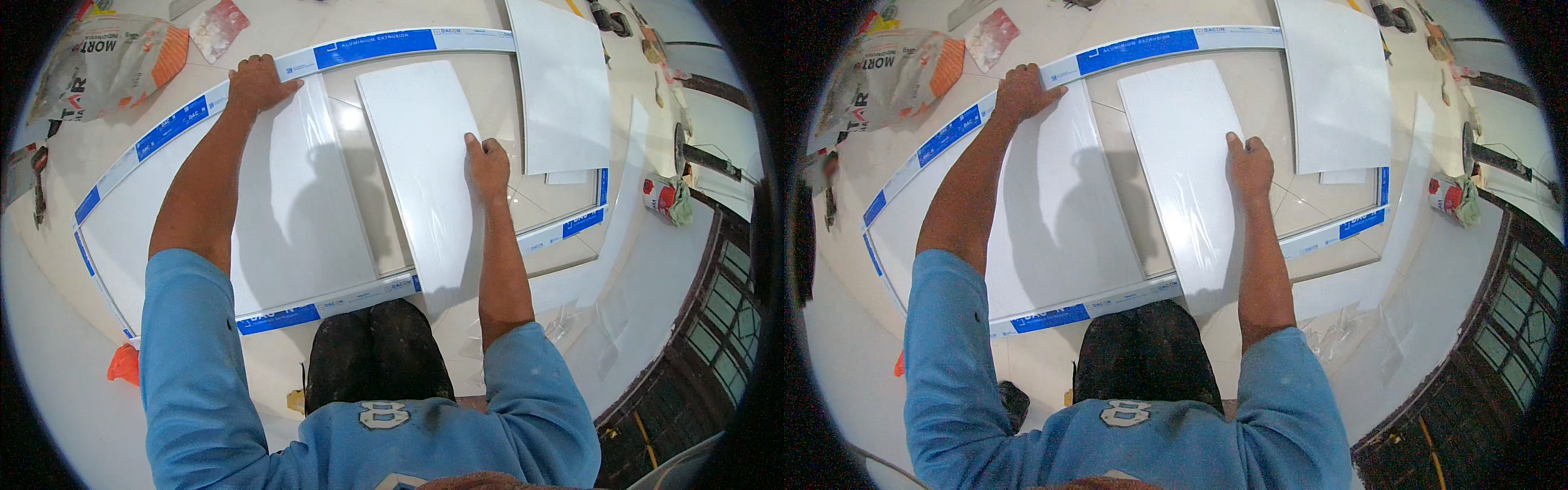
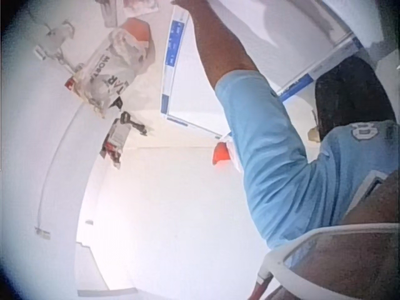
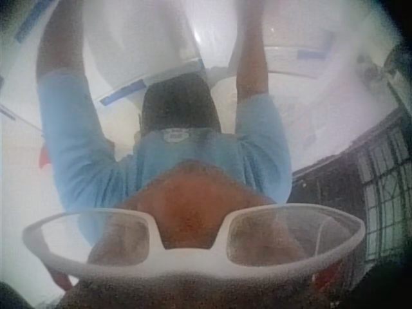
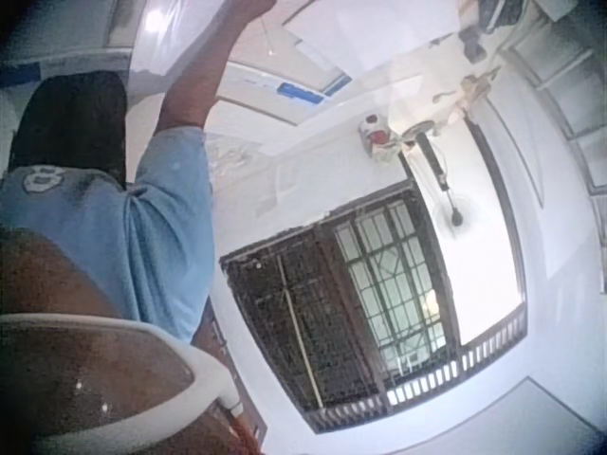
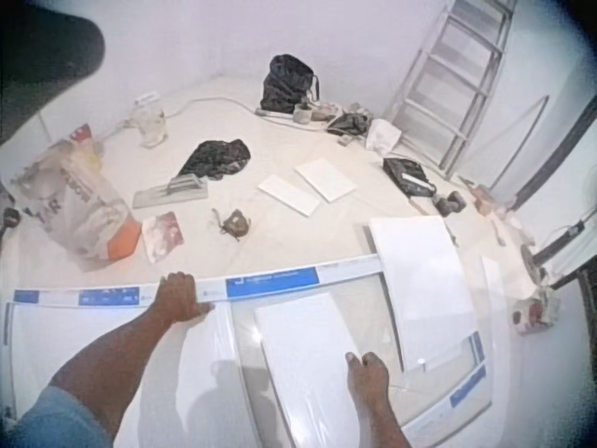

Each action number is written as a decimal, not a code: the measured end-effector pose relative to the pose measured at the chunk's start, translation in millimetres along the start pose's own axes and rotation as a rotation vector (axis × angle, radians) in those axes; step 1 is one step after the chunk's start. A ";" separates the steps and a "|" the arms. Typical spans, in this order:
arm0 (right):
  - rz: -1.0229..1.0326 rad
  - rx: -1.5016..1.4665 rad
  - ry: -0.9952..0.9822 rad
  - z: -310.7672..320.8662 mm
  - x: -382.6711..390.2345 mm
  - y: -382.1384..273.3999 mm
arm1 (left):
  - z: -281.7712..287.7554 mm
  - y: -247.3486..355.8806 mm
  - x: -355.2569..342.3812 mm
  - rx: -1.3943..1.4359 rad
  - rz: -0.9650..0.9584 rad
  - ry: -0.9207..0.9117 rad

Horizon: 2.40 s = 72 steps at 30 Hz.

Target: The person kneels on the floor and arranges white ceramic tiles into a rectangular frame on the ground. They repeatedly pick up tiles, align them with the frame, and adjust their positions to fit the layout.

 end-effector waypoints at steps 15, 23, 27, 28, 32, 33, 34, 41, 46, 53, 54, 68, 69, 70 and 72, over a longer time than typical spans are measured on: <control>0.080 -0.114 0.123 -6.4 -37.8 9.8 | -6.6 -4.7 -6.2 -0.028 -0.062 0.037; 0.134 -0.163 0.108 -22.7 -54.9 30.1 | -13.3 -6.5 -8.5 -0.043 -0.093 0.090; 0.055 -0.249 0.100 -30.6 -55.7 38.2 | -15.2 -10.8 -12.0 -0.047 -0.108 0.117; 0.074 -0.267 0.121 -30.9 -56.3 37.5 | -15.3 -12.6 -13.2 -0.049 -0.113 0.138; 0.181 -0.199 0.162 -31.1 -65.1 38.1 | -25.0 -11.4 -16.5 -0.083 -0.140 0.174; 0.141 -0.111 0.088 -35.2 -69.3 43.3 | -29.5 -12.4 -20.4 -0.071 -0.117 0.101; 0.141 -0.143 0.032 -39.0 -70.4 47.1 | -39.3 -6.8 -16.6 -0.036 -0.144 0.023; 0.147 -0.122 0.063 -20.6 -17.5 78.5 | -12.5 -4.7 -17.8 -0.052 -0.146 -0.017; -0.057 -0.256 -0.109 -14.9 -11.3 105.7 | -8.1 -1.3 -19.8 -0.150 -0.172 -0.022; -0.051 -0.289 0.146 13.4 -42.2 128.9 | -39.3 -24.5 -45.2 -0.111 -0.307 0.057; -0.002 -0.191 0.250 22.3 -44.8 128.4 | -46.9 -31.3 -50.3 -0.069 -0.321 0.079; -0.011 -0.195 0.204 41.5 -79.0 150.7 | -99.5 -65.5 -89.5 -0.183 -0.431 0.041; -0.011 -0.157 0.255 47.0 -83.7 152.6 | -103.0 -67.7 -90.6 -0.208 -0.428 0.036; 0.004 -0.190 0.220 51.8 -90.5 155.3 | -105.5 -71.7 -93.3 -0.234 -0.425 0.031; -0.007 -0.186 0.185 56.4 -98.8 165.0 | -114.4 -77.6 -94.8 -0.339 -0.493 0.067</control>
Point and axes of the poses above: each hand's wrist, its own x-axis away from the middle knuckle, its own z-axis out of the back of the hand, y = z × x, the point moved 6 cm from there along -x, towards the middle knuckle
